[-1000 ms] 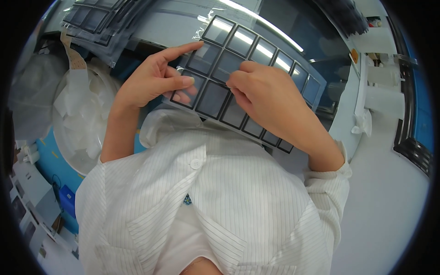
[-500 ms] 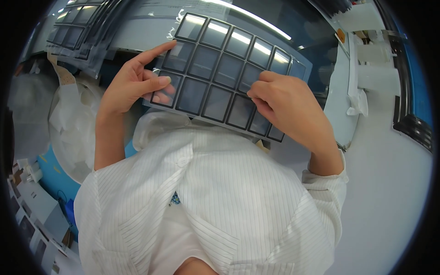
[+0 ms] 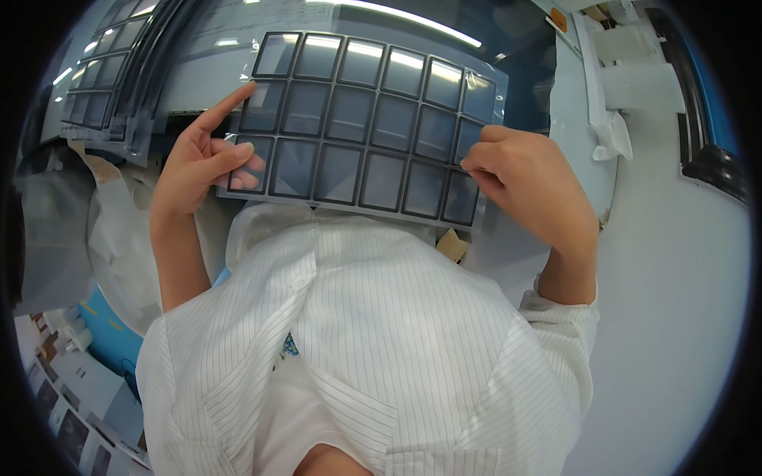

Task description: The recorder is inspecting and cleaning transparent grid-like filters at a production workstation.

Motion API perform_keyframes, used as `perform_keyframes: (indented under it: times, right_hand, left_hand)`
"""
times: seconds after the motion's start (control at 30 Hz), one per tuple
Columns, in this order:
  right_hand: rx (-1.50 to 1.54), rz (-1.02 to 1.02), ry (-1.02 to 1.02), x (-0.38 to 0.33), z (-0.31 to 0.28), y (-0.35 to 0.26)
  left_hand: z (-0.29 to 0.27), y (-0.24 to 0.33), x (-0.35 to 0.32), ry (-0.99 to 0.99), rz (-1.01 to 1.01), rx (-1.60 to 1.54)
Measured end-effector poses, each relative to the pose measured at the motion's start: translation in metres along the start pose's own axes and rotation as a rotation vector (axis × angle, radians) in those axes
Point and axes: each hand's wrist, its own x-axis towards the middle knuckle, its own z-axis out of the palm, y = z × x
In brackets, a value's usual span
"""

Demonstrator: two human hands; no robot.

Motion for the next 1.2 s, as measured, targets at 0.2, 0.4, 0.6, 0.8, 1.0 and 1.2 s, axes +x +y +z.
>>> perform_keyframes:
  times: [0.2, 0.4, 0.6, 0.8, 1.0, 1.2]
  right_hand:
    - [-0.136, 0.131, -0.069, -0.026, -0.013, 0.019]
    - [0.063, 0.218, 0.223, -0.039, -0.013, 0.02]
    - [0.878, 0.063, 0.116, 0.008, 0.041, -0.025]
    - [0.693, -0.158, -0.069, 0.003, 0.061, -0.011]
    - [0.7, 0.105, 0.04, -0.013, 0.008, 0.014]
    - [0.431, 0.328, 0.185, -0.009, 0.004, 0.03]
  left_hand:
    - [0.002, 0.004, 0.0, -0.003, -0.002, -0.009]
    - [0.031, 0.014, -0.017, -0.222, 0.066, -0.056]
    - [0.063, 0.061, -0.028, -0.543, 0.21, 0.173]
    - [0.017, 0.091, -0.034, -0.549, 0.745, 0.296]
    - [0.003, 0.065, -0.009, -0.004, 0.196, 0.249]
    - [0.008, 0.032, 0.016, 0.236, 0.222, 0.571]
